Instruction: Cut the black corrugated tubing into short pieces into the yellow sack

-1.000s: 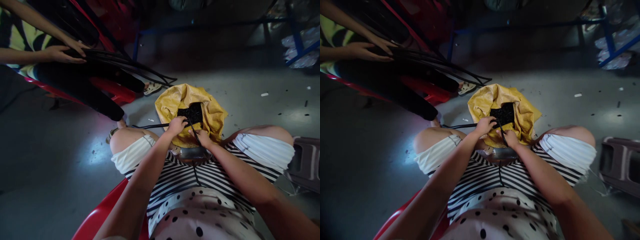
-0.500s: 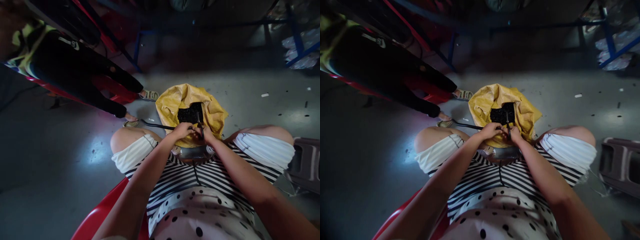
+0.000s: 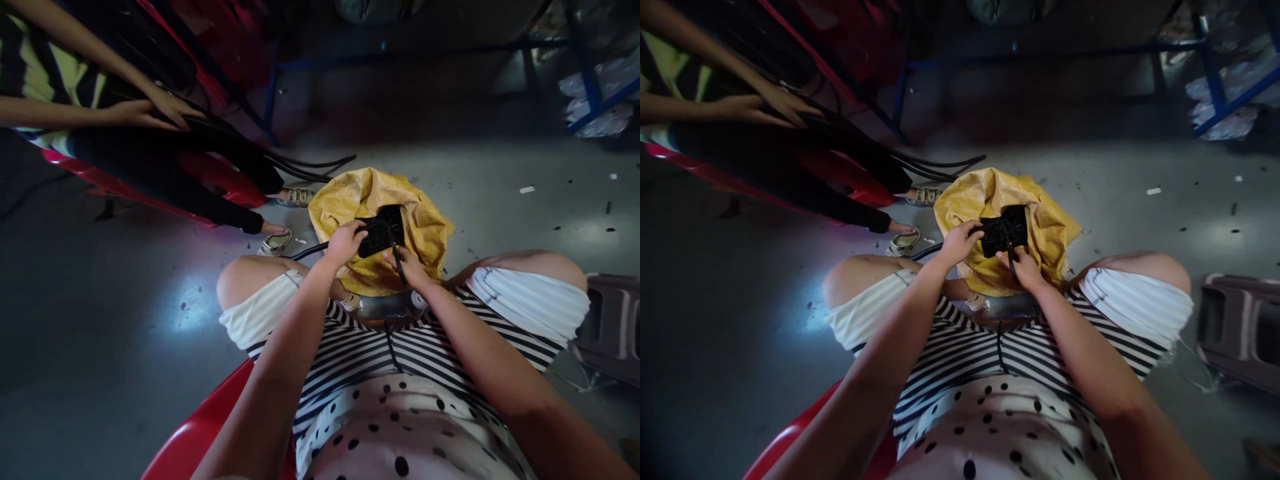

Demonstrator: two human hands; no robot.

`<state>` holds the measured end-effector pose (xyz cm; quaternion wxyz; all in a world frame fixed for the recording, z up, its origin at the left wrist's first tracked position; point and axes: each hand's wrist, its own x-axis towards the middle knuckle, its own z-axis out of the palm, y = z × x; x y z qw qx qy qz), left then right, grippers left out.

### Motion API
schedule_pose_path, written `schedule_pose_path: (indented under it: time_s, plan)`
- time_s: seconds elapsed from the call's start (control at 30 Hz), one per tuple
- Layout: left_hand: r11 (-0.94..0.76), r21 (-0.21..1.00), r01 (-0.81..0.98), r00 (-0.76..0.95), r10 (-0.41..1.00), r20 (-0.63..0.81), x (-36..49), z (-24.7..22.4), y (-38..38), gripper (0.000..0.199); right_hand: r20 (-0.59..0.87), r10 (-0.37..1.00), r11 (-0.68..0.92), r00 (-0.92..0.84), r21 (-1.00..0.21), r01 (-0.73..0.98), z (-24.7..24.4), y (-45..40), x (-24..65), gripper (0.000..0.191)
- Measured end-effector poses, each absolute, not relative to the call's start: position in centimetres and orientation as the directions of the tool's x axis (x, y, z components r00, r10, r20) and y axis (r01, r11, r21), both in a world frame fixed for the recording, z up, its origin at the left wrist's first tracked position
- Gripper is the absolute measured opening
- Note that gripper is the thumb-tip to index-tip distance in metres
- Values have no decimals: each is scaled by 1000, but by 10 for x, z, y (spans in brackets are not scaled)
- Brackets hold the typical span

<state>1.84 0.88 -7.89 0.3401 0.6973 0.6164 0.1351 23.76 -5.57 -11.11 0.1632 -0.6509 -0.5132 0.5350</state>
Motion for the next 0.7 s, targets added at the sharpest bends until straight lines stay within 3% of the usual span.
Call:
schedule_pose_path:
  time_s: [0.13,0.7]
  plan:
    - [-48,642,765,233,950,-207,19,-79,7,28,-548,824,-373,-141,-714,592,-110,-59,233,58]
    - [-108,603,791,317,914,-252,27,-82,2,30,-631,754,-381,-185,-648,659,-100,-56,232,57]
